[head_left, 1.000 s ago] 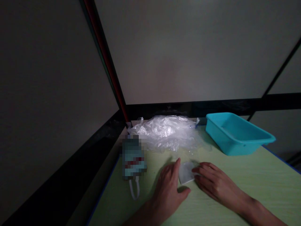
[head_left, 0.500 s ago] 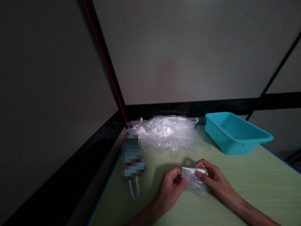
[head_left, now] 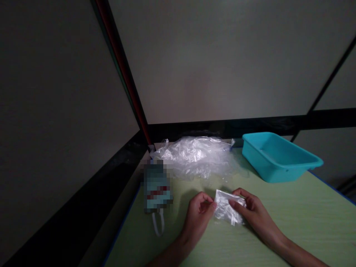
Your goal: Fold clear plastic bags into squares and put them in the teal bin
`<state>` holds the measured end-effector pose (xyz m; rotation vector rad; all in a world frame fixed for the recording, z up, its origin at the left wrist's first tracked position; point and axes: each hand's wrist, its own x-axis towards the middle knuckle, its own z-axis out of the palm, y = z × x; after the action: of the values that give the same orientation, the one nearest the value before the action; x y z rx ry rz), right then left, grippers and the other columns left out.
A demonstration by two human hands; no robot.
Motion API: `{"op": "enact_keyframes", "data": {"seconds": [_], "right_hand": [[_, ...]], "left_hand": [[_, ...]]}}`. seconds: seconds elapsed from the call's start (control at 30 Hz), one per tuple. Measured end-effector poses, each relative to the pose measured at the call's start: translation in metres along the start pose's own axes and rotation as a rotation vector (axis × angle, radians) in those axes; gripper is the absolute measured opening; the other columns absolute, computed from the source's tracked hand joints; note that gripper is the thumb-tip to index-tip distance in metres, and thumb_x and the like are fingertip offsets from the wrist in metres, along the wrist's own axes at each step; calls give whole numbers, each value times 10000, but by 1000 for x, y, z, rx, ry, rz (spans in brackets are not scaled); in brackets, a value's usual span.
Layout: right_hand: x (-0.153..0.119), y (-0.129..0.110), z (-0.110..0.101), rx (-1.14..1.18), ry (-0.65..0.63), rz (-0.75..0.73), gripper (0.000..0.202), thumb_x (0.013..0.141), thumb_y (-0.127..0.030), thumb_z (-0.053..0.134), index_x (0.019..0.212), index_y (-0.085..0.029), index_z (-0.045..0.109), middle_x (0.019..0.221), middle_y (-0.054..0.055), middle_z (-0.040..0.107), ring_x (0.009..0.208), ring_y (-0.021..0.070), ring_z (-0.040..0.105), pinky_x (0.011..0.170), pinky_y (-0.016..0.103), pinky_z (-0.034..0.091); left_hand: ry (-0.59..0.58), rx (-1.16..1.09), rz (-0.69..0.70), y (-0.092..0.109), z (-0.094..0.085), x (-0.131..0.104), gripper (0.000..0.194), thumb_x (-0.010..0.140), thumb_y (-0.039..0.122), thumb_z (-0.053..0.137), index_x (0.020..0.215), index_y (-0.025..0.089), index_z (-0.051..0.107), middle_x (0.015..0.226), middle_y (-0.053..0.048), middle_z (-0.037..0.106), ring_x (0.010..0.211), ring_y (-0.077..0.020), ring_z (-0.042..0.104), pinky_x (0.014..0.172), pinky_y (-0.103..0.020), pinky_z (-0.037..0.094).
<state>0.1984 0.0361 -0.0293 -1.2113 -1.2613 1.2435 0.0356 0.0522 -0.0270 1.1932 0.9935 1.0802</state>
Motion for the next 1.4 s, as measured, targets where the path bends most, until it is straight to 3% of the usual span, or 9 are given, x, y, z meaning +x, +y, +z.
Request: {"op": "enact_keyframes", "data": {"seconds": [0.4,0.7,1.07,1.4], "right_hand": [[-1,0,1,28,33,18,309,696,-454,624,687,-177,488,539,-41,482,484,90,388,434,202,279],[0,2,1,73,29,35,314,663,-431,667,687,-183,475,522,-59,476,460,78,390,422,192,274],[2,3,-1,58,4,39,303,655,-405,674,734,-188,478,544,-52,513,460,85,416,427,201,283],[2,5,-2,49,-1,23,300,671,-410,663,738,-183,480,540,-54,500,460,83,403,433,202,264]], "left_hand": [[-7,19,-47,-3,0,1,102,594,228,609,605,137,563,555,24,525,536,-106,468,528,-209,343],[-20,49,-2,-5,0,1,88,620,202,605,620,119,636,599,-14,585,574,-126,513,557,-224,374],[-67,63,97,-6,-2,-1,90,637,182,613,634,109,666,642,-30,567,608,-133,516,553,-219,375],[-75,60,107,-6,-1,-2,60,611,152,610,628,107,647,665,-28,551,619,-133,523,557,-219,393]]}}
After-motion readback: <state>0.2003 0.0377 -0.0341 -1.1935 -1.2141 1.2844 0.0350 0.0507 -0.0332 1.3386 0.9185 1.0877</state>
